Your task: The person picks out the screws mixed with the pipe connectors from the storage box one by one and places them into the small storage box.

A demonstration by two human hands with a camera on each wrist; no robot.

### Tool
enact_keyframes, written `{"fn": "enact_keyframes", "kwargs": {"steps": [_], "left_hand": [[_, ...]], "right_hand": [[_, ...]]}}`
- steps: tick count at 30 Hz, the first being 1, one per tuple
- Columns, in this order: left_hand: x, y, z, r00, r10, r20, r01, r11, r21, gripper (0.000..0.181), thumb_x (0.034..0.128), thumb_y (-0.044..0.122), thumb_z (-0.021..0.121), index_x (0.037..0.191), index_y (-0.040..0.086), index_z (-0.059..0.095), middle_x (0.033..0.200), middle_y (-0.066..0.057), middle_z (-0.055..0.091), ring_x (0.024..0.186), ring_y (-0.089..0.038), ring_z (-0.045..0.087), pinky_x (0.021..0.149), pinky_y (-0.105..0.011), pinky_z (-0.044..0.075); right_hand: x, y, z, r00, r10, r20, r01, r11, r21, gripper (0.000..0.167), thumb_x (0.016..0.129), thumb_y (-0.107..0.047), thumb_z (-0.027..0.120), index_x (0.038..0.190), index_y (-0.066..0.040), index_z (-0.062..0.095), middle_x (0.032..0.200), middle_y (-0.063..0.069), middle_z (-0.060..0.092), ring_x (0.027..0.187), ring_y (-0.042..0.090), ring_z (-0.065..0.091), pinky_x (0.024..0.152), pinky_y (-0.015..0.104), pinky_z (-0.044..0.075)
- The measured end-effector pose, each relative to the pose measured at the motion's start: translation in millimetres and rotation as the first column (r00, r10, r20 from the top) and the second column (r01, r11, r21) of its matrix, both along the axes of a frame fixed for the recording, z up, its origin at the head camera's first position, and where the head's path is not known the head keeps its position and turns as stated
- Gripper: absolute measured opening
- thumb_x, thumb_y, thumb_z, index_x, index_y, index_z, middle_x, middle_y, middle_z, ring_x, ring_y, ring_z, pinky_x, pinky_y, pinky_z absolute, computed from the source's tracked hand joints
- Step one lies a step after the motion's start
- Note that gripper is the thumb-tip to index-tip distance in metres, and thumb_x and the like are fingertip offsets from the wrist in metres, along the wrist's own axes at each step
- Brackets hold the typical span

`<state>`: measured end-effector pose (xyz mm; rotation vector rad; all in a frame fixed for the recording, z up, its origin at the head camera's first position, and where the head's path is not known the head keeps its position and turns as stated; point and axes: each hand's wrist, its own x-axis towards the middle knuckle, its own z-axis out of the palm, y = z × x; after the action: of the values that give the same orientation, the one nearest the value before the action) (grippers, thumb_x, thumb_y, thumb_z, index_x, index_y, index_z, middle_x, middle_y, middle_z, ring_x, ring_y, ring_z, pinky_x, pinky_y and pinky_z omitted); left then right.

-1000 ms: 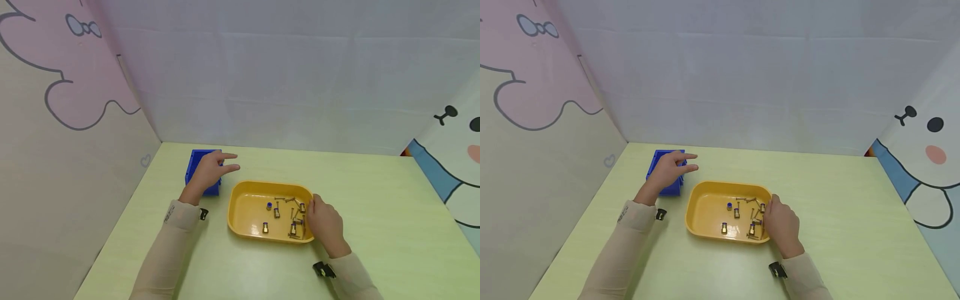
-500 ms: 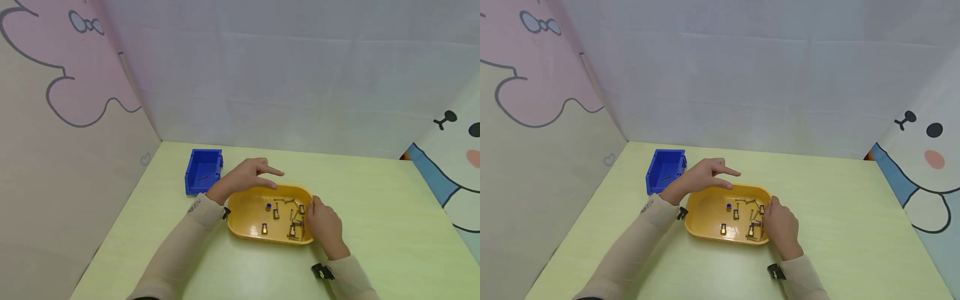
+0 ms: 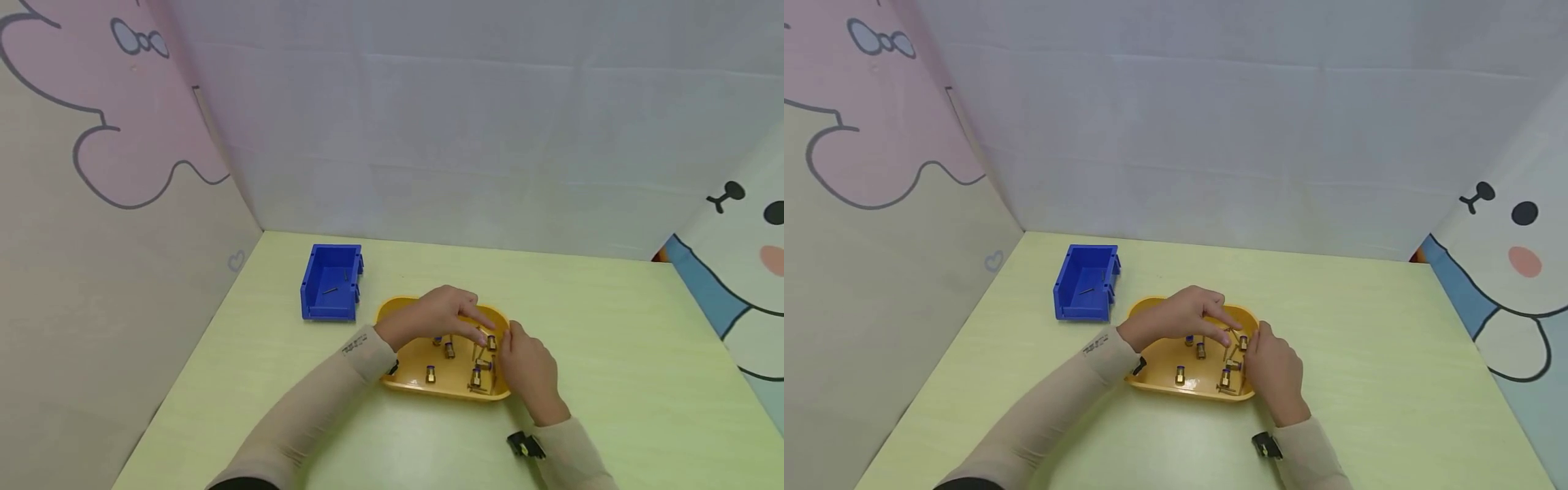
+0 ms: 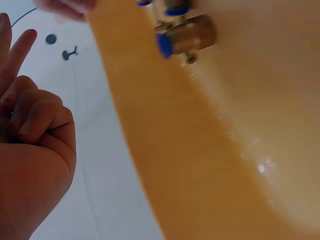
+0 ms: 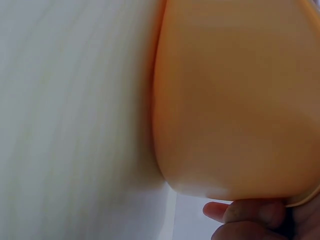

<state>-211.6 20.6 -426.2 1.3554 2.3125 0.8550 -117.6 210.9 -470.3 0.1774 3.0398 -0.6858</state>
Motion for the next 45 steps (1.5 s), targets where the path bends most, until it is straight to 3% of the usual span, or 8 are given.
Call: {"fn": "enact_keyframes", "kwargs": {"steps": [5, 12, 17, 21, 25, 29, 37, 45], "left_hand": [[1.3, 3.1, -16.1, 0.992, -0.066, -0.109, 0.05, 0.988, -0.146, 0.045, 0.0828, 0.048, 0.074, 0.124, 0.029, 0.073, 0.081, 0.007, 0.051, 0.067, -0.008, 0.038, 0.06, -0.019, 0.03], [1.5, 7.3, -30.3, 0.942, -0.132, -0.307, 0.059, 0.97, -0.237, 0.043, 0.0841, 0.051, 0.07, 0.124, 0.034, 0.071, 0.082, 0.011, 0.051, 0.069, -0.006, 0.039, 0.06, -0.016, 0.03], [2.8, 9.3, -35.4, 0.95, -0.107, -0.295, 0.027, 0.965, -0.261, 0.039, 0.0853, 0.046, 0.071, 0.121, 0.033, 0.073, 0.082, 0.012, 0.053, 0.07, -0.005, 0.04, 0.06, -0.015, 0.031], [3.7, 10.4, -37.5, 0.952, -0.084, -0.295, -0.018, 0.944, -0.328, 0.038, 0.084, 0.045, 0.073, 0.121, 0.035, 0.073, 0.085, 0.013, 0.055, 0.071, -0.005, 0.04, 0.061, -0.015, 0.032], [3.3, 12.0, -38.5, 0.951, -0.091, -0.296, -0.032, 0.922, -0.385, 0.038, 0.082, 0.046, 0.075, 0.119, 0.037, 0.074, 0.09, 0.015, 0.058, 0.073, -0.004, 0.042, 0.062, -0.016, 0.035], [1.6, 13.0, -41.5, 0.955, -0.088, -0.284, -0.031, 0.92, -0.39, 0.032, 0.0835, 0.043, 0.076, 0.115, 0.037, 0.076, 0.089, 0.017, 0.06, 0.073, -0.004, 0.044, 0.063, -0.016, 0.037], [-1.0, 14.5, -43.6, 0.927, -0.131, -0.35, -0.01, 0.928, -0.371, 0.021, 0.0904, 0.03, 0.073, 0.11, 0.034, 0.078, 0.113, 0.017, 0.07, 0.111, -0.003, 0.06, 0.096, -0.018, 0.045], [-1.6, 11.9, -40.0, 0.92, -0.14, -0.367, -0.005, 0.93, -0.367, 0.008, 0.0878, 0.028, 0.077, 0.094, 0.032, 0.081, 0.093, 0.017, 0.063, 0.081, 0.0, 0.052, 0.073, -0.014, 0.045]], "right_hand": [[-0.5, -0.8, -0.8, 1.0, -0.001, -0.005, 0.001, 1.0, 0.002, 0.042, 0.107, -0.022, 0.036, 0.13, 0.009, 0.051, 0.08, 0.021, 0.065, 0.057, 0.026, 0.058, 0.047, 0.039, 0.045], [0.0, -0.3, -0.9, 1.0, 0.002, -0.008, -0.002, 1.0, 0.005, 0.043, 0.107, -0.022, 0.036, 0.131, 0.011, 0.05, 0.08, 0.023, 0.066, 0.057, 0.026, 0.058, 0.047, 0.04, 0.046], [-0.4, -0.2, -2.7, 1.0, 0.005, -0.009, -0.005, 1.0, 0.003, 0.042, 0.107, -0.022, 0.036, 0.13, 0.01, 0.051, 0.076, 0.02, 0.064, 0.055, 0.025, 0.057, 0.046, 0.038, 0.044], [-0.6, -0.5, -3.2, 1.0, 0.01, -0.014, -0.01, 1.0, 0.003, 0.04, 0.107, -0.022, 0.036, 0.127, 0.008, 0.052, 0.073, 0.017, 0.062, 0.054, 0.024, 0.055, 0.045, 0.038, 0.043], [0.4, -0.7, -2.7, 1.0, 0.011, -0.015, -0.011, 1.0, 0.001, 0.037, 0.107, -0.022, 0.036, 0.122, 0.007, 0.053, 0.066, 0.013, 0.057, 0.051, 0.022, 0.052, 0.043, 0.036, 0.039], [1.4, -0.9, -1.9, 1.0, 0.008, -0.013, -0.008, 1.0, -0.001, 0.035, 0.107, -0.022, 0.036, 0.119, 0.006, 0.053, 0.065, 0.011, 0.054, 0.051, 0.022, 0.051, 0.043, 0.036, 0.039], [1.0, -1.6, -2.9, 1.0, 0.004, -0.01, -0.004, 1.0, -0.013, 0.036, 0.107, -0.023, 0.035, 0.122, 0.005, 0.053, 0.066, 0.011, 0.055, 0.051, 0.021, 0.05, 0.043, 0.035, 0.038], [2.4, -2.2, -1.7, 0.999, 0.006, -0.032, -0.006, 1.0, -0.012, 0.034, 0.107, -0.021, 0.037, 0.118, 0.005, 0.054, 0.063, 0.011, 0.053, 0.049, 0.021, 0.049, 0.043, 0.035, 0.037]]}}
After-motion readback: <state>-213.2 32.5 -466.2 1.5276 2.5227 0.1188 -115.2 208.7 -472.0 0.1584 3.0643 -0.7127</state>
